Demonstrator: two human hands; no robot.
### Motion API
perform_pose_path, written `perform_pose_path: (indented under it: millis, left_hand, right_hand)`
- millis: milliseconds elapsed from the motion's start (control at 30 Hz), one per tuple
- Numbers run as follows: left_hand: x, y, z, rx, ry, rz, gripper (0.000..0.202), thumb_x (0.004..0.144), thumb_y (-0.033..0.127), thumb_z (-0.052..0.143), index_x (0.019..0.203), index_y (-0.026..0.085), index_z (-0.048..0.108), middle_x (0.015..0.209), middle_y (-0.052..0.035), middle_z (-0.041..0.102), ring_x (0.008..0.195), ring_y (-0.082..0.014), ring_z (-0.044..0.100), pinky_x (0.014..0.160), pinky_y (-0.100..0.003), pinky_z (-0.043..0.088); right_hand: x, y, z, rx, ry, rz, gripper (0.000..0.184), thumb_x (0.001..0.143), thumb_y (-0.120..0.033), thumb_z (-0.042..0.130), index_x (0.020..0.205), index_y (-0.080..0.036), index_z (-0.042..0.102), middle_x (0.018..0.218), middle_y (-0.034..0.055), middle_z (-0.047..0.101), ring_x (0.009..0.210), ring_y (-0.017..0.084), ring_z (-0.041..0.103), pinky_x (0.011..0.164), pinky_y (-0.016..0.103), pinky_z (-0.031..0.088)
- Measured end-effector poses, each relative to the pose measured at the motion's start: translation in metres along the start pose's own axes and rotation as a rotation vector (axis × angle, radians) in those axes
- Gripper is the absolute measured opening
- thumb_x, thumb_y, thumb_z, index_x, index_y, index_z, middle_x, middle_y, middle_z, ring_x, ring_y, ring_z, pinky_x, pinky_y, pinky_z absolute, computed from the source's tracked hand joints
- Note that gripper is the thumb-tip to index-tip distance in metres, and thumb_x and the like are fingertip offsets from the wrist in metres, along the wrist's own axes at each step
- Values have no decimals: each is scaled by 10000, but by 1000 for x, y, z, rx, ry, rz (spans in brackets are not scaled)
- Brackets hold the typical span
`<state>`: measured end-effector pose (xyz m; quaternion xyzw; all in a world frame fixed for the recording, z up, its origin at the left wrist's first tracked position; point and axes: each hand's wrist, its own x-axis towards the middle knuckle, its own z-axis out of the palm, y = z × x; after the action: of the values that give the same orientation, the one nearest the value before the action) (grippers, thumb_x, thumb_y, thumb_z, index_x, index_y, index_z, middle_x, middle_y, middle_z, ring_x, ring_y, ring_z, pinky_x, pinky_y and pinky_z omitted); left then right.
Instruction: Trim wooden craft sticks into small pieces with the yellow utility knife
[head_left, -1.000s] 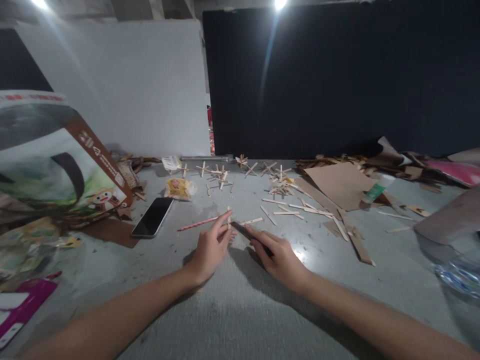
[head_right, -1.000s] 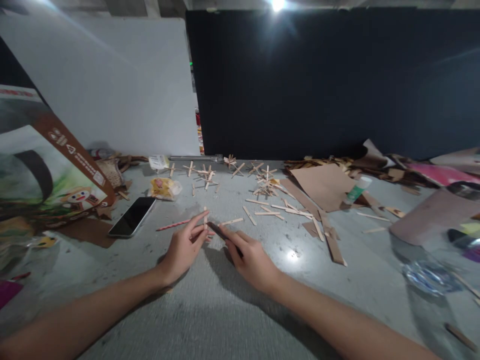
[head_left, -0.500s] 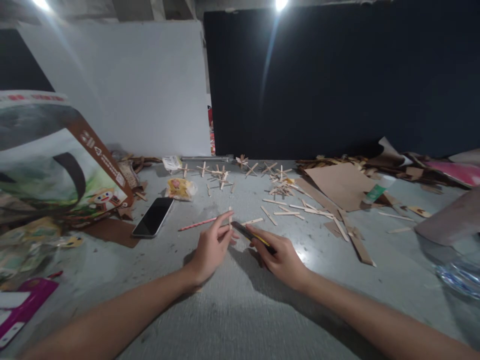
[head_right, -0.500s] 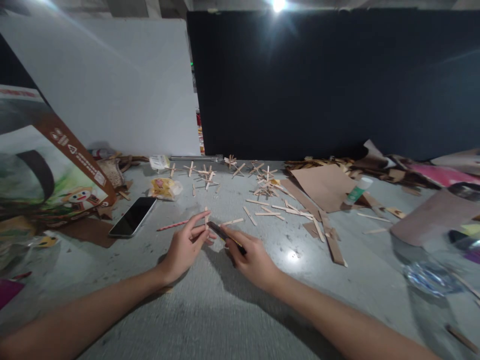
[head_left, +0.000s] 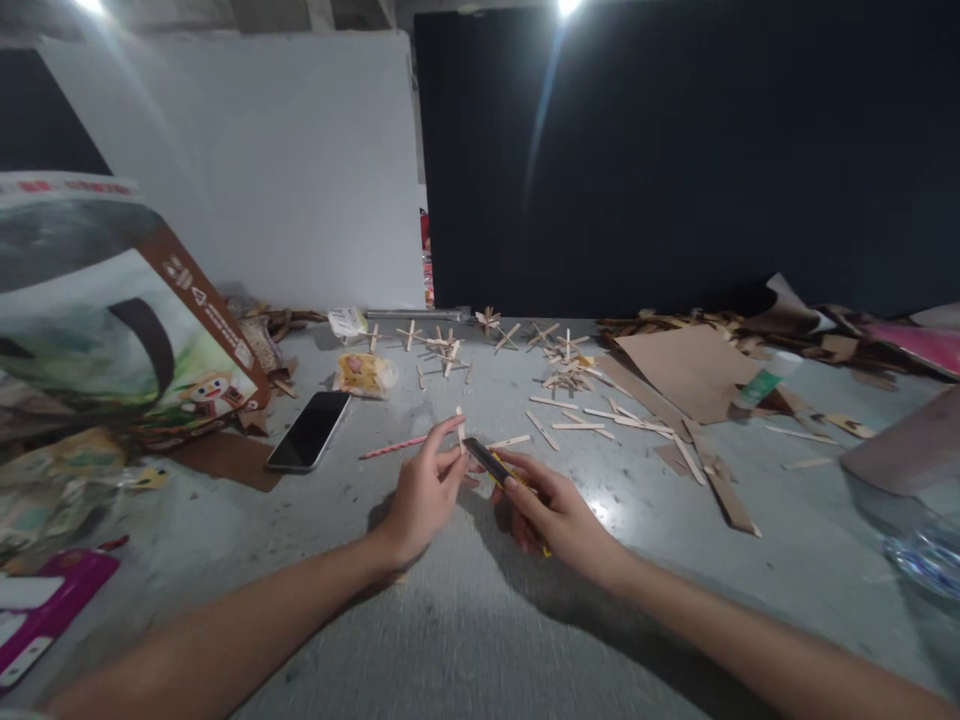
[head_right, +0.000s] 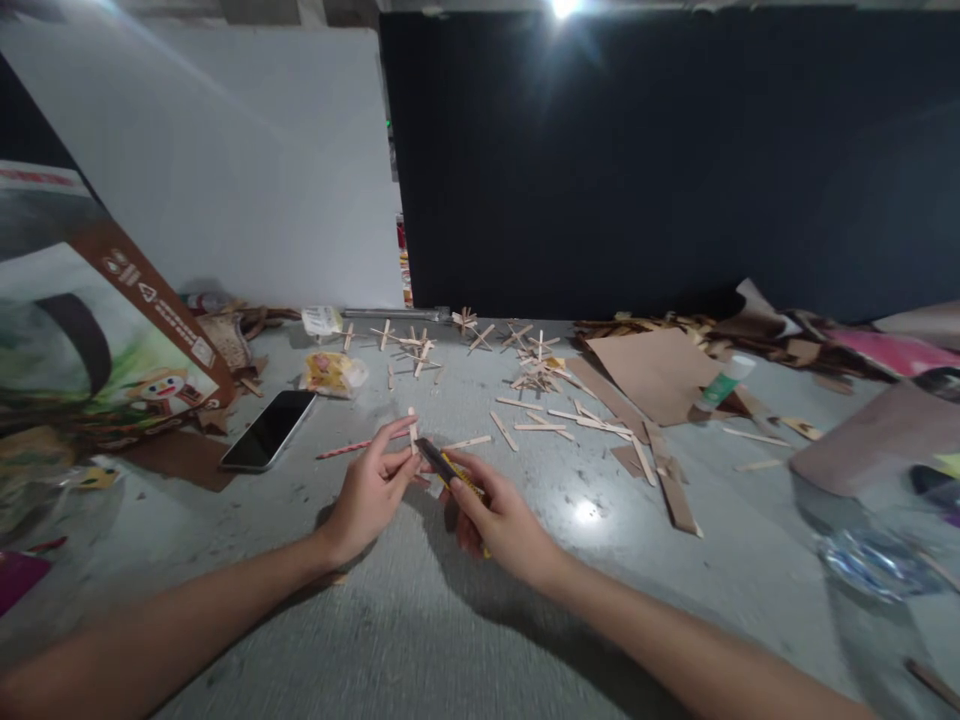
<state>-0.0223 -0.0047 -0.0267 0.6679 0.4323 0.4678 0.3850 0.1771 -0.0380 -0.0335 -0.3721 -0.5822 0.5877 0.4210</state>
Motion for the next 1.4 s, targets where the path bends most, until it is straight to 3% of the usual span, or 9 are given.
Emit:
perform_pose_path:
  millis: [167, 367, 467, 600, 733, 867, 1000, 1233, 1400]
  left_hand:
    - [0, -6, 0, 35, 0, 20, 487, 1004, 350, 599, 1464, 211, 520, 857, -35, 819, 791, -223, 811, 747, -311, 634]
    - [0, -4, 1, -54, -20, 1, 520, 994, 391, 625, 1461, 197, 500, 896, -53, 824, 785, -220, 813, 727, -302, 634]
    - [0, -2, 1, -39, -18, 0, 515, 997, 396, 623, 1455, 191, 504, 859, -42, 819, 754, -211, 805, 719, -294, 627]
    - [-1, -3, 0, 60, -3, 27, 460, 1006, 340, 603, 1441, 207, 537, 854, -34, 821, 727, -196, 797, 703, -271, 610]
    - [-4, -5, 1, 96, -28, 66, 428, 1011, 288, 567, 1432, 215, 573, 941, -57, 834, 823, -205, 813, 764, -286, 631]
    - [-5, -5, 1, 116, -51, 74, 499, 1009, 261, 555, 1506, 221, 525, 949, -50, 833, 830, -194, 808, 791, -290, 631]
    - [-4, -5, 0, 122, -34, 63, 633, 1004, 263, 568, 1609, 210, 388, 921, -41, 833, 779, -179, 794, 785, -288, 617]
    - [0, -5, -1, 104, -23, 25, 378, 986, 353, 582, 1301, 147, 627, 886, -94, 825, 716, -203, 774, 703, -297, 599]
    - [7, -11, -2, -61, -31, -62, 463, 936, 450, 651, 1262, 124, 615, 838, -103, 809, 725, -221, 774, 674, -308, 606]
  right_hand:
    - [-5, -1, 7, 107, -31, 60, 510, 992, -589, 617, 1385, -267, 575, 935, 14, 672, 442, 76, 569, 352, 190, 407]
    - [-9, -4, 15, 225, -102, 125, 444, 981, -633, 615, 1178, -234, 622, 815, -18, 635, 414, 89, 561, 326, 192, 374]
    - [-10, -6, 16, 153, -53, 88, 447, 991, -623, 601, 1210, -234, 625, 801, -20, 622, 398, 83, 531, 327, 196, 375]
    - [-12, -2, 16, -56, 59, 9, 526, 1034, -571, 540, 1398, -195, 594, 755, -20, 600, 402, 77, 479, 354, 195, 361]
    - [-16, 5, 14, -296, 146, -133, 577, 1076, -492, 479, 1552, -170, 531, 744, 5, 618, 505, 102, 509, 480, 205, 444]
    - [-17, 5, 13, -406, 166, -190, 611, 1072, -516, 472, 1554, -149, 556, 786, 64, 691, 607, 139, 536, 572, 232, 492]
    - [-16, 5, 13, -353, 154, -156, 632, 1071, -542, 469, 1559, -151, 556, 733, 45, 659, 557, 124, 467, 512, 216, 434]
    - [-14, 0, 14, -131, 93, -27, 693, 1026, -580, 553, 1568, -151, 533, 740, -10, 554, 468, 73, 431, 434, 200, 348]
    - [-12, -10, 13, -11, 67, 80, 741, 938, -680, 623, 1465, -158, 626, 753, -14, 566, 424, 67, 436, 376, 202, 297]
